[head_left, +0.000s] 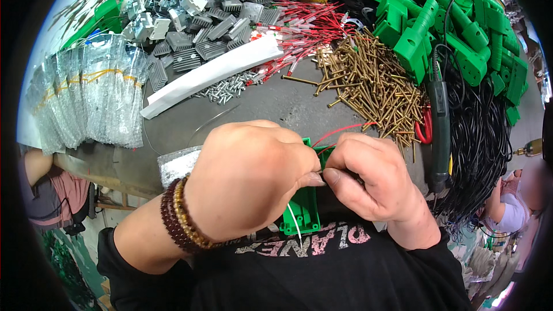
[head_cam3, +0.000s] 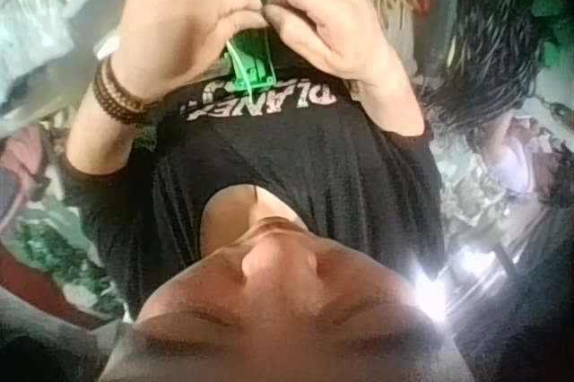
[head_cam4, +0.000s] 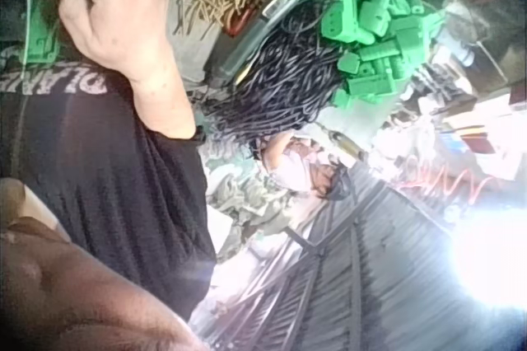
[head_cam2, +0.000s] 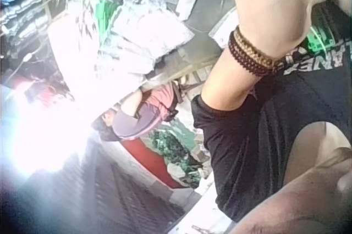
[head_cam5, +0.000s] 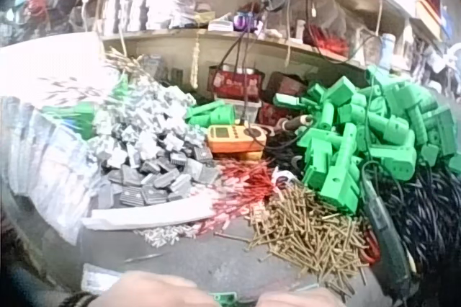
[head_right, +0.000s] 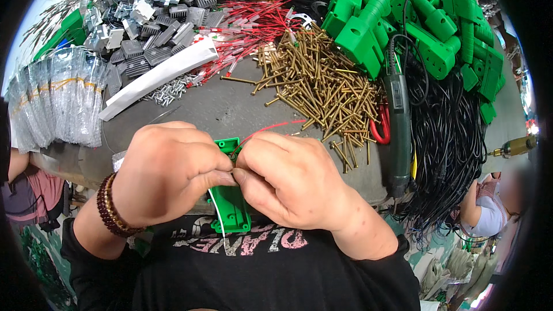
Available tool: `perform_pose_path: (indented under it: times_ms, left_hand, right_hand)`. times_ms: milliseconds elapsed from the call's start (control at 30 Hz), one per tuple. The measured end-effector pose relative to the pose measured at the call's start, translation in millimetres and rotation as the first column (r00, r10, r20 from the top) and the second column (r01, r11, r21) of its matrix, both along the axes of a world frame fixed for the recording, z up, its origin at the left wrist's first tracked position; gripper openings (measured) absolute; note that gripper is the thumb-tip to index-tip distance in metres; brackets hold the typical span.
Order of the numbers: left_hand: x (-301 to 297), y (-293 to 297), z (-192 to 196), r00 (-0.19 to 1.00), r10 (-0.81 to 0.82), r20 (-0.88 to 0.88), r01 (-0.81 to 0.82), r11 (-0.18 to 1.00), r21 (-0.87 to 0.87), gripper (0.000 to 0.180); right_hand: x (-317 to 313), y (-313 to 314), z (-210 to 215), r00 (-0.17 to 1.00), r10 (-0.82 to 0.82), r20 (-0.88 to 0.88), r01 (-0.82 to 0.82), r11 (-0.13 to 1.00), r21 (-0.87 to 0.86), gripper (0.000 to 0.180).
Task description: Soldering internal components and assembling the plastic housing of a hand-held tool with screws.
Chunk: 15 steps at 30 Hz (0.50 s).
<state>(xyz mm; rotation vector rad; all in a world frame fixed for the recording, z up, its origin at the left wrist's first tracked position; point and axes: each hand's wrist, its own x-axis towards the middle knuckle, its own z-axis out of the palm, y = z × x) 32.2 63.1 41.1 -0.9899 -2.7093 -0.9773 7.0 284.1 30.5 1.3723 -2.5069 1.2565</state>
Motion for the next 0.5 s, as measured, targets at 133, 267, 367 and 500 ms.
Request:
perform_pose_path:
  times_ms: [133,267,367,500]
  left_hand:
    - [3,6,-15,0.999,0.036,-0.001,-0.035,0.992,0.123,0.015]
    - [6,11,-19,0.992,0.127,0.0,-0.125,0.975,0.182,0.018]
    - [8,11,-18,0.988,0.153,0.008,-0.152,0.973,0.173,0.018]
    - [12,6,-29,0.992,0.103,-0.066,-0.085,0.969,0.231,0.014]
  right_hand:
    - [1,0,0,0.999,0.037,0.04,-0.037,0.999,0.011,0.009]
    - [-2,3,-2,0.999,0.041,0.029,-0.042,0.999,0.033,0.01]
    - [-1,2,-2,0.998,-0.028,-0.048,0.029,0.999,0.019,0.012]
    - [-1,-2,3,0.983,-0.049,-0.179,0.063,0.995,0.072,0.015]
